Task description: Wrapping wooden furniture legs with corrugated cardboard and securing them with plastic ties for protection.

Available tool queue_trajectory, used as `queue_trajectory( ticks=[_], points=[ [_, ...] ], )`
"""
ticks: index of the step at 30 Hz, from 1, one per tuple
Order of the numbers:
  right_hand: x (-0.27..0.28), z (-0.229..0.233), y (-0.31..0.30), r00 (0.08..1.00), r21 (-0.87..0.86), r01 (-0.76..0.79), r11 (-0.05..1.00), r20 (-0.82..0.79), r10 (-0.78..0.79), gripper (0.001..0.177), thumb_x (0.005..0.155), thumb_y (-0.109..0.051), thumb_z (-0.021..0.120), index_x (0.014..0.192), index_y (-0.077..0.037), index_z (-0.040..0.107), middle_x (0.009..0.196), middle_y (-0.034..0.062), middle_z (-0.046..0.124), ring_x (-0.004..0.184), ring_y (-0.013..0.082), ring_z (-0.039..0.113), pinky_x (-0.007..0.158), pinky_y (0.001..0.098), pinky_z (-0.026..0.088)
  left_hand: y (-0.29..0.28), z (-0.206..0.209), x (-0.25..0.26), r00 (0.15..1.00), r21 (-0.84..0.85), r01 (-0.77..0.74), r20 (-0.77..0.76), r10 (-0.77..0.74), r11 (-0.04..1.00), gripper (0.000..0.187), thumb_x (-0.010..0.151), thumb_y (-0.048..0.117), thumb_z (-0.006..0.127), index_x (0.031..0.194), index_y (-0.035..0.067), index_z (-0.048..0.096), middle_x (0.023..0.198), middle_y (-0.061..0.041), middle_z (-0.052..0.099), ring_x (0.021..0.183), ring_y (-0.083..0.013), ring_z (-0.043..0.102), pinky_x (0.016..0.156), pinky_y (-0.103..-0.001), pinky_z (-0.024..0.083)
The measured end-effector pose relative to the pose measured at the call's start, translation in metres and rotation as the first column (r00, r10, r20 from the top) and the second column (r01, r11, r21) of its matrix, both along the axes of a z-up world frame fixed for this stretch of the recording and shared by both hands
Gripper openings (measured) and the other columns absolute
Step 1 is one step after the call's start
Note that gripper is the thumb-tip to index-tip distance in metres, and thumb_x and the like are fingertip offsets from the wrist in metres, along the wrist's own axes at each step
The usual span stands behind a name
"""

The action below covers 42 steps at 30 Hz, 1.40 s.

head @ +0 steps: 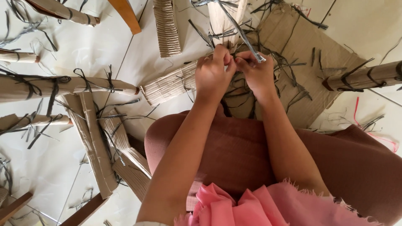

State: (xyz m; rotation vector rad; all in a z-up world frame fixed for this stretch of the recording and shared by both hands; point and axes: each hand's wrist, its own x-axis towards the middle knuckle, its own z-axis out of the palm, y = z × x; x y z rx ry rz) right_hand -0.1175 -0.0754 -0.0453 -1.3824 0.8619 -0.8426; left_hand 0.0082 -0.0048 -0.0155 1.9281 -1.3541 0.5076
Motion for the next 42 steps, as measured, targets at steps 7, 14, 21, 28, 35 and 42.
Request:
queue_trajectory(
  ticks=[7, 14, 21, 28, 35, 42],
  points=[
    [0.012, 0.026, -0.005, 0.978, -0.484, 0.075, 0.872, -0.134, -0.159, 0.01, 0.097, 0.004, 0.078, 0.093, -0.005, 0.08, 0.077, 0.0131, 0.065, 0.071, 0.0284, 0.066, 0.063, 0.0342, 0.051, 0.007, -0.007, 0.0, 0.81, 0.16, -0.143, -0.548, 0.208, 0.977, 0.037, 0.065, 0.022, 0.072, 0.056, 0.018, 0.037, 0.037, -0.001, 0.045, 0.039, -0.0312, 0.058, 0.05, -0.038, 0.053],
    [0.019, 0.03, -0.01, 0.946, -0.572, 0.066, 0.818, -0.225, -0.234, 0.015, 0.083, 0.013, 0.068, 0.091, 0.003, 0.075, 0.086, 0.0101, 0.066, 0.065, 0.0206, 0.054, 0.059, 0.0321, 0.043, 0.013, 0.007, 0.013, 0.704, 0.141, 0.019, -0.705, 0.087, 0.99, 0.033, 0.068, 0.01, 0.081, 0.057, 0.008, 0.049, 0.052, 0.002, 0.047, 0.045, -0.0135, 0.039, 0.047, -0.026, 0.043],
    [-0.02, 0.014, -0.041, 0.966, -0.388, -0.091, 0.917, -0.257, -0.012, 0.014, 0.096, 0.011, 0.073, 0.105, 0.0, 0.074, 0.09, 0.0077, 0.067, 0.071, 0.0133, 0.055, 0.063, 0.0243, 0.044, 0.029, 0.012, 0.027, 0.552, 0.397, 0.184, -0.799, 0.239, 0.899, 0.026, 0.08, 0.017, 0.083, 0.093, 0.011, 0.062, 0.08, 0.0, 0.075, 0.075, -0.0124, 0.074, 0.069, -0.027, 0.057],
    [-0.086, -0.022, -0.05, 0.665, -0.039, -0.296, 0.954, -0.726, 0.177, 0.012, 0.087, -0.008, 0.076, 0.095, -0.015, 0.081, 0.085, 0.0144, 0.074, 0.084, 0.0358, 0.072, 0.076, 0.0447, 0.055, 0.037, -0.037, 0.046, 0.756, 0.833, 0.345, -0.52, 0.397, 0.432, 0.026, 0.091, 0.023, 0.061, 0.11, 0.035, 0.072, 0.107, 0.003, 0.075, 0.112, -0.0263, 0.071, 0.098, -0.043, 0.055],
    [-0.032, -0.014, 0.005, 0.732, -0.025, -0.378, 0.925, -0.621, 0.282, 0.02, 0.081, -0.008, 0.082, 0.101, -0.014, 0.084, 0.083, 0.0217, 0.074, 0.084, 0.0402, 0.071, 0.079, 0.0484, 0.055, 0.03, -0.05, 0.059, 0.819, 0.872, 0.421, -0.484, 0.308, 0.251, 0.029, 0.086, 0.016, 0.065, 0.112, 0.021, 0.077, 0.116, -0.011, 0.074, 0.119, -0.0351, 0.068, 0.102, -0.051, 0.053],
    [0.004, -0.055, 0.037, 0.523, -0.234, -0.695, 0.68, -0.813, 0.255, 0.016, 0.093, -0.023, 0.073, 0.108, -0.023, 0.077, 0.093, 0.0054, 0.074, 0.084, 0.0312, 0.073, 0.072, 0.044, 0.059, 0.024, -0.038, 0.055, 0.766, 0.836, 0.544, -0.532, 0.36, 0.078, 0.049, 0.091, 0.019, 0.057, 0.134, -0.005, 0.063, 0.135, -0.023, 0.064, 0.129, -0.0422, 0.059, 0.104, -0.058, 0.05]
  ],
)
